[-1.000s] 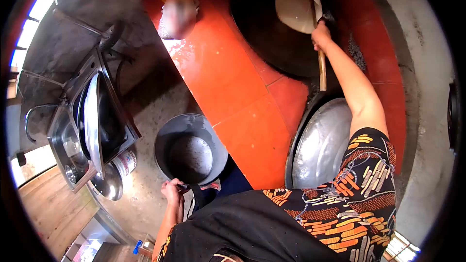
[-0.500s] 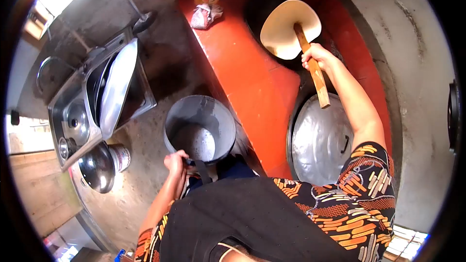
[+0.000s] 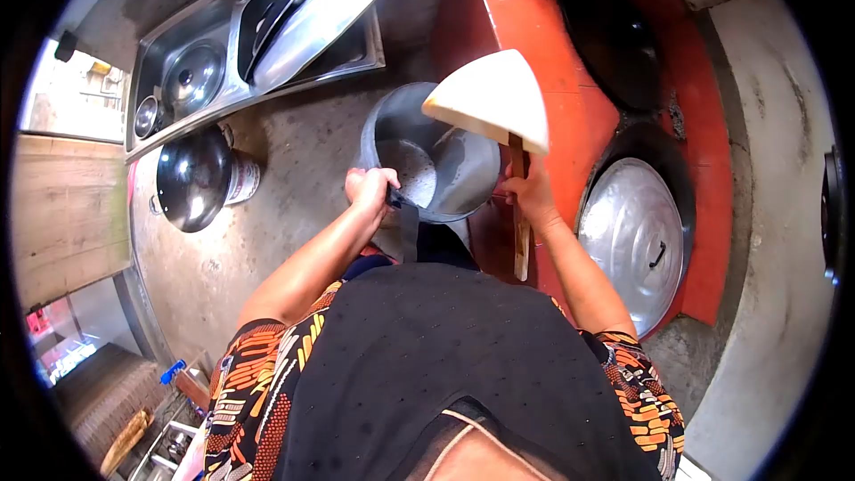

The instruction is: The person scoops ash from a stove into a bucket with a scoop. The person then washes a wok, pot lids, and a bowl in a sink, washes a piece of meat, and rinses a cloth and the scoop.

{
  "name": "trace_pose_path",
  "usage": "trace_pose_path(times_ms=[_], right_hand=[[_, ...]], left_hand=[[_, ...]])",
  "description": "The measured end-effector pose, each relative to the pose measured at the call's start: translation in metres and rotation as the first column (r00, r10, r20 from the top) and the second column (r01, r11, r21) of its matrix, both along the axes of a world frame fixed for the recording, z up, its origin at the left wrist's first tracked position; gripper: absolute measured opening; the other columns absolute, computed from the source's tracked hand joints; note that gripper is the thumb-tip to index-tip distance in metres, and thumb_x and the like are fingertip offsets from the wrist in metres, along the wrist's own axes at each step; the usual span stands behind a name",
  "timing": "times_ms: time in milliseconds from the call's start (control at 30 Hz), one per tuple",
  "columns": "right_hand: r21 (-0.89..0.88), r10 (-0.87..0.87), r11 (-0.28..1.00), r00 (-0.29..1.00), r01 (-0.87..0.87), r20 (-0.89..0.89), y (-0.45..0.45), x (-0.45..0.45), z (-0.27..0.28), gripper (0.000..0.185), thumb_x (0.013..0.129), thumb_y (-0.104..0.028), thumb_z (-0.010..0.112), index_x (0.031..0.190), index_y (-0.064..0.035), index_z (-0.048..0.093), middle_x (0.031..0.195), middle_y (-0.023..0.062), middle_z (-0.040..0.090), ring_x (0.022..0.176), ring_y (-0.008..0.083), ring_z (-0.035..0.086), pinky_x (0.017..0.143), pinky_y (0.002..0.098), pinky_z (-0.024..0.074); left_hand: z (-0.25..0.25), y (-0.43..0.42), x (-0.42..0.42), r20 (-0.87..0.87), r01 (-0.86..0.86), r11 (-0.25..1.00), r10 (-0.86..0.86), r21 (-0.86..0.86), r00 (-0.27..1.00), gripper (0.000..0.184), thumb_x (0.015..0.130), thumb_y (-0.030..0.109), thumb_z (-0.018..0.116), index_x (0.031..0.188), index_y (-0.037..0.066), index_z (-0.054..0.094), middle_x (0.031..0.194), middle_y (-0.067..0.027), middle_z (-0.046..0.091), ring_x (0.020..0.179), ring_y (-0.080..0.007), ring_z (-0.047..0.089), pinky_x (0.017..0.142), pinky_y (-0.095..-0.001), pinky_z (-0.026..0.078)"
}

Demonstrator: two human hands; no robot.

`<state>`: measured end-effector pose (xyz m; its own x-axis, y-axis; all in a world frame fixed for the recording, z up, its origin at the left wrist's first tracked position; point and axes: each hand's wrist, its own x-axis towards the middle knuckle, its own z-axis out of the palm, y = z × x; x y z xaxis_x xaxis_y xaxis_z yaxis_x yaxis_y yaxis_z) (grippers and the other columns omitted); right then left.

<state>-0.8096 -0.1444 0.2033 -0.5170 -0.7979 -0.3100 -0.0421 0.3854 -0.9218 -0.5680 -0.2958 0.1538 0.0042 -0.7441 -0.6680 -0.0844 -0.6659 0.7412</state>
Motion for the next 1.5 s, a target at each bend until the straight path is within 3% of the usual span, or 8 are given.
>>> trace_pose_path(times_ms=[100, 267, 367, 567, 900, 1233, 1400, 1500], right_hand=[[-0.066, 0.085, 0.992, 0.962, -0.105, -0.258, 0.002, 0.019, -0.032, 0.073, 0.066, 0.013, 0.06, 0.133, -0.0094, 0.041, 0.079, 0.0045, 0.053, 0.067, 0.0151, 0.052, 0.046, 0.0267, 0.0446], [0.02, -0.082, 0.997, 0.938, 0.081, 0.336, -0.007, 0.018, 0.004, 0.064, 0.067, 0.011, 0.063, 0.125, -0.0105, 0.044, 0.08, 0.0081, 0.055, 0.052, 0.0206, 0.057, 0.041, 0.0315, 0.0498], [-0.106, -0.105, 0.978, 0.871, 0.177, 0.48, -0.024, -0.036, 0.039, 0.02, 0.074, 0.003, 0.06, 0.094, 0.002, 0.054, 0.08, 0.011, 0.059, 0.058, 0.0233, 0.06, 0.048, 0.0335, 0.0521], [-0.196, -0.2, 0.908, 0.794, 0.371, 0.574, -0.04, -0.232, 0.017, 0.028, 0.086, -0.019, 0.064, 0.11, -0.0063, 0.057, 0.086, 0.0052, 0.061, 0.074, 0.0222, 0.056, 0.064, 0.0309, 0.0471], [-0.238, 0.017, 0.95, 0.73, 0.201, 0.683, -0.075, -0.375, -0.043, 0.022, 0.098, -0.027, 0.052, 0.093, -0.0054, 0.055, 0.08, 0.0055, 0.051, 0.077, 0.019, 0.048, 0.06, 0.0236, 0.0457], [0.125, -0.694, 0.702, 0.634, 0.702, 0.341, -0.094, -0.269, -0.004, 0.032, 0.098, -0.035, 0.048, 0.087, -0.0068, 0.06, 0.08, 0.0089, 0.066, 0.066, 0.0274, 0.061, 0.063, 0.0373, 0.0518], [0.361, -0.43, 0.861, 0.892, 0.358, 0.139, -0.08, -0.088, -0.031, 0.019, 0.092, -0.025, 0.053, 0.08, -0.0103, 0.054, 0.056, 0.0018, 0.045, 0.041, 0.017, 0.042, 0.034, 0.0337, 0.0353], [0.697, 0.263, 0.708, 0.959, -0.116, -0.108, -0.1, 0.05, -0.05, 0.022, 0.084, -0.008, 0.063, 0.106, -0.0079, 0.06, 0.069, 0.0036, 0.056, 0.05, 0.0146, 0.052, 0.038, 0.0334, 0.0392]], left_hand=[[0.008, 0.003, 0.005, 0.004, -0.039, 0.999, 0.039, -0.005, 0.999, 0.035, 0.051, -0.001, 0.068, 0.08, -0.005, 0.049, 0.071, -0.0145, 0.053, 0.046, -0.0282, 0.054, 0.032, -0.0423, 0.045], [-0.012, 0.008, 0.024, 0.031, -0.107, 0.994, 0.108, -0.016, 0.994, 0.04, 0.046, -0.003, 0.07, 0.077, 0.002, 0.045, 0.068, -0.0059, 0.047, 0.049, -0.0208, 0.048, 0.035, -0.0385, 0.038], [-0.016, 0.009, 0.042, 0.162, -0.153, 0.988, 0.154, -0.02, 0.975, 0.032, 0.046, -0.001, 0.069, 0.07, 0.001, 0.048, 0.061, -0.0065, 0.048, 0.046, -0.0209, 0.049, 0.03, -0.0357, 0.034], [-0.043, 0.017, 0.093, 0.072, -0.382, 0.907, 0.375, 0.178, 0.924, 0.01, 0.053, -0.006, 0.063, 0.053, -0.003, 0.053, 0.051, -0.0133, 0.054, 0.036, -0.0282, 0.052, 0.03, -0.0392, 0.042], [-0.046, 0.072, 0.226, 0.116, -0.794, 0.53, 0.805, 0.3, 0.581, 0.031, 0.059, 0.002, 0.062, 0.086, -0.01, 0.055, 0.082, -0.0267, 0.063, 0.073, -0.0423, 0.065, 0.074, -0.063, 0.053], [-0.132, 0.126, 0.408, 0.088, -0.911, 0.008, 0.995, 0.412, 0.048, 0.034, 0.057, 0.003, 0.067, 0.087, -0.003, 0.053, 0.09, -0.0192, 0.058, 0.075, -0.0389, 0.062, 0.07, -0.06, 0.054], [-0.16, 0.134, 0.476, 0.282, -0.918, -0.226, 0.95, 0.327, -0.133, 0.036, 0.055, 0.005, 0.069, 0.084, -0.002, 0.048, 0.078, -0.0183, 0.057, 0.056, -0.0352, 0.057, 0.04, -0.0411, 0.049], [-0.173, 0.163, 0.521, 0.243, -0.864, -0.203, 0.965, 0.461, -0.097, 0.035, 0.055, 0.005, 0.069, 0.083, 0.001, 0.048, 0.074, -0.0172, 0.056, 0.051, -0.0327, 0.054, 0.038, -0.0345, 0.044]])
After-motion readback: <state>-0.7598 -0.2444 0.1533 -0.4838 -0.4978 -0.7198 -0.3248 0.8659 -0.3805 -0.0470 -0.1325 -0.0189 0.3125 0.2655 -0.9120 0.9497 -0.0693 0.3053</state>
